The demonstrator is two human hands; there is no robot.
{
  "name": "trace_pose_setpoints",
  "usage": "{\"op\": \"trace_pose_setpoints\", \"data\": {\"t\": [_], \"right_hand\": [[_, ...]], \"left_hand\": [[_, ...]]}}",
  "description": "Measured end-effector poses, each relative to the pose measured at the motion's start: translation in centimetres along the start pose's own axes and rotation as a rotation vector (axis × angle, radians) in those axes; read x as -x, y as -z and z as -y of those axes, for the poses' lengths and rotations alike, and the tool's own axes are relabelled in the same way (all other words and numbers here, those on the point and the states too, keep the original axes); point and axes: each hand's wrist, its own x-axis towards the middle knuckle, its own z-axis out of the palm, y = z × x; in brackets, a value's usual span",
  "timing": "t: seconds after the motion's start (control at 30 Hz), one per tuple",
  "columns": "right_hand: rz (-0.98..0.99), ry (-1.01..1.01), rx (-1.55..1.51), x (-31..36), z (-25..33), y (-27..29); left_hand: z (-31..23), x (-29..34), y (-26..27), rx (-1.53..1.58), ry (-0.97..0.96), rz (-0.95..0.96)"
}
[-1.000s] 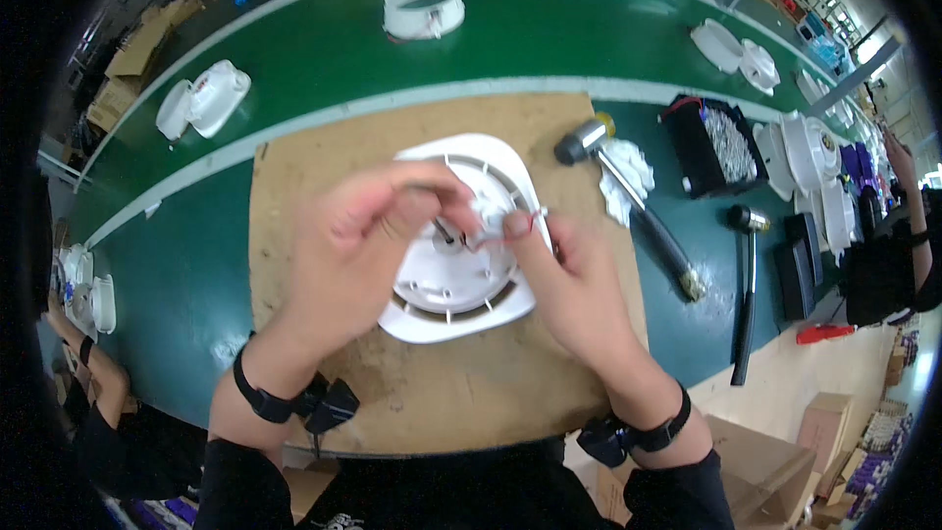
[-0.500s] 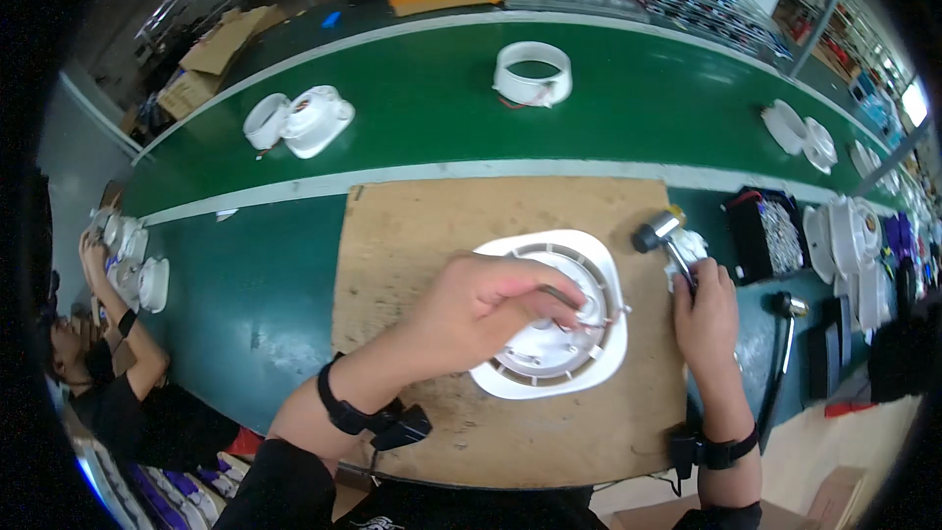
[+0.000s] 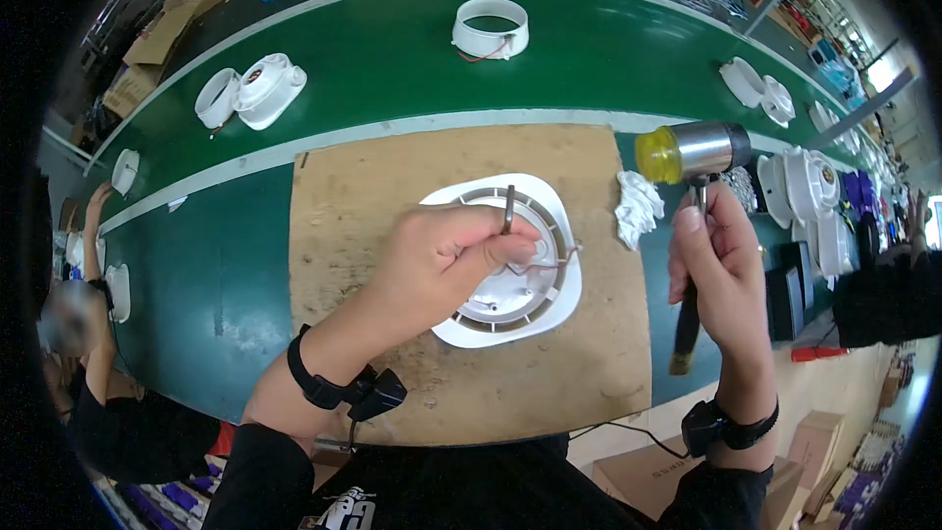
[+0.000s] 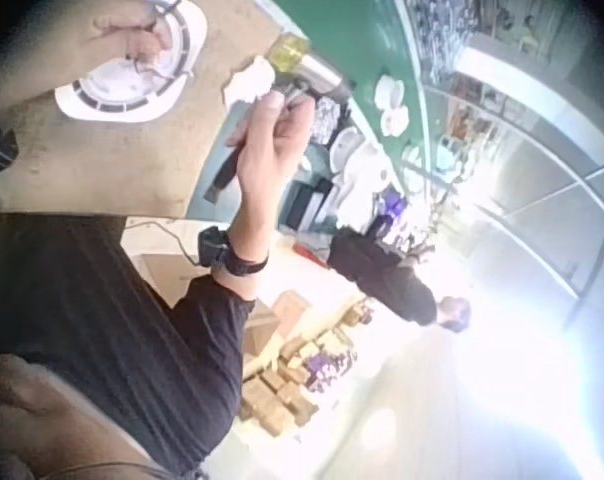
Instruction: The person assembles white plastic electrical housings on a green workbench. They use a hammer and a metal rod to insert pins into the center of the housings, then insert small copper components into the central hole. The person handles multiple units sequentially, placing finished items on the table.
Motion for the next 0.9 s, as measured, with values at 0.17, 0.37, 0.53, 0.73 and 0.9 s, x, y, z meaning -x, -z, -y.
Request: {"op": "trace_pose_setpoints", "data": {"t": [0.17, 0.37, 0.53, 0.73, 0.9], "right_hand": [[0.175, 0.282, 0.497, 2.4, 4.6, -2.6], [0.103, 0.285, 0.755, 3.5, 7.0, -6.1], [0.019, 0.479, 0.705, 3.3, 6.1, -5.7], [0.103, 0.348, 0.781, 3.5, 6.9, -6.5], [-0.063, 0.388, 0.861, 4.2, 9.6, -5.2]], "left_hand": [[-0.1, 0.5, -1.0, -0.087, -0.129, -0.076], [0.5, 1.2, -1.6, -0.183, -0.211, -0.21], [-0.4, 1.3, -2.0, -0.223, -0.182, -0.185], [-0.1, 1.5, -2.3, -0.238, -0.179, -0.214], [0.0, 1.7, -2.1, -0.307, -0.172, -0.208]]}}
